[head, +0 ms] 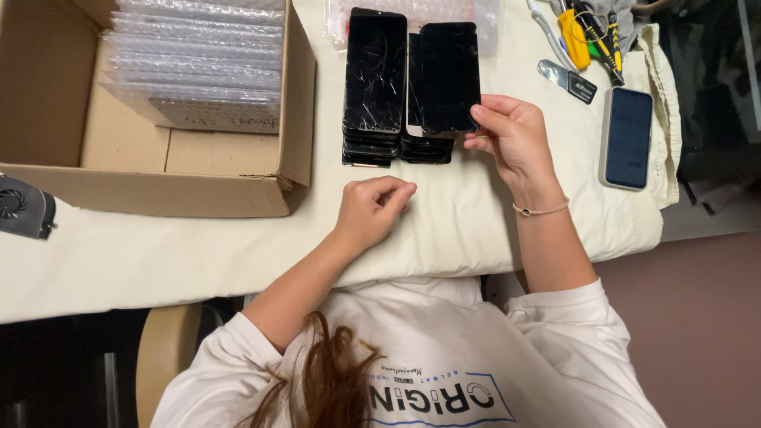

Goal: The person wraps several smartphones in bubble wrap and places them into a cardboard box. They handle each phone individually, wrapping it and stacking it inside the box.

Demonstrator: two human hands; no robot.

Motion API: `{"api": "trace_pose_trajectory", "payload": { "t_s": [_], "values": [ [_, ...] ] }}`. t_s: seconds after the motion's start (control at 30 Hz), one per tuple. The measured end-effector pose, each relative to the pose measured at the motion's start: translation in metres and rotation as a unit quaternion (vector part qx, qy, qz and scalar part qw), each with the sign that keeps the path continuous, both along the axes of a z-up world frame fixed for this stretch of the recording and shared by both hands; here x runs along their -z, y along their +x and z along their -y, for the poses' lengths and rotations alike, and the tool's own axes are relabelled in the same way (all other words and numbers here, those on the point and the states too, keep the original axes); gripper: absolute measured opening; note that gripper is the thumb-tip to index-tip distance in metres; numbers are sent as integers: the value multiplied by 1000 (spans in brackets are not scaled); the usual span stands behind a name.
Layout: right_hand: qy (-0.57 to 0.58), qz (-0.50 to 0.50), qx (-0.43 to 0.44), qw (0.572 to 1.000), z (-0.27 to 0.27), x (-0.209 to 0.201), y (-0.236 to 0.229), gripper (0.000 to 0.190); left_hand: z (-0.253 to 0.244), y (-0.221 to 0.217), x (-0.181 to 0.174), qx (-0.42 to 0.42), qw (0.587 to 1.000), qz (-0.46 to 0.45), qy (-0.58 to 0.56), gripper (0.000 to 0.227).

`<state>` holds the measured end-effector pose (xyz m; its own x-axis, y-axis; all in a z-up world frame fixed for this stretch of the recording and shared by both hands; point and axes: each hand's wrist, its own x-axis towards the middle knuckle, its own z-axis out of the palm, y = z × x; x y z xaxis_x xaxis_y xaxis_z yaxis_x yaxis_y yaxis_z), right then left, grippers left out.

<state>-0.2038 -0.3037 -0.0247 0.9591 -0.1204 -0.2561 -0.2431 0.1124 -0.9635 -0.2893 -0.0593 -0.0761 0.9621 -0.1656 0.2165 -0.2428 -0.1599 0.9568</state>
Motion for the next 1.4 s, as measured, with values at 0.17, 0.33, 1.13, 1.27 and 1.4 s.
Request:
{"api": "trace_pose_trajectory", "payload": {
  "t_s": [0.17, 0.33, 1.13, 1.27, 1.4],
  "values": [
    [-10, -4, -2, 1000, -5, 4, 5, 25, 0, 1, 1, -13, 1000, 15, 7, 19],
    [-37, 11, -7, 999, -18, -14, -3, 34, -1, 0, -3, -8, 1000, 20, 14, 18],
    [-463, 48, -112, 878, -28, -35, -2, 48, -24, -9, -42, -7, 988, 150, 47, 17],
    [-442, 328, -72, 832, -81, -52, -14, 28, -73, -3, -79, -73, 935, 338, 84, 9],
    [-441, 437, -172, 764, -169, -82, -25, 12, -165, 25, -130, -213, 854, 379, 287, 6]
  ]
}}
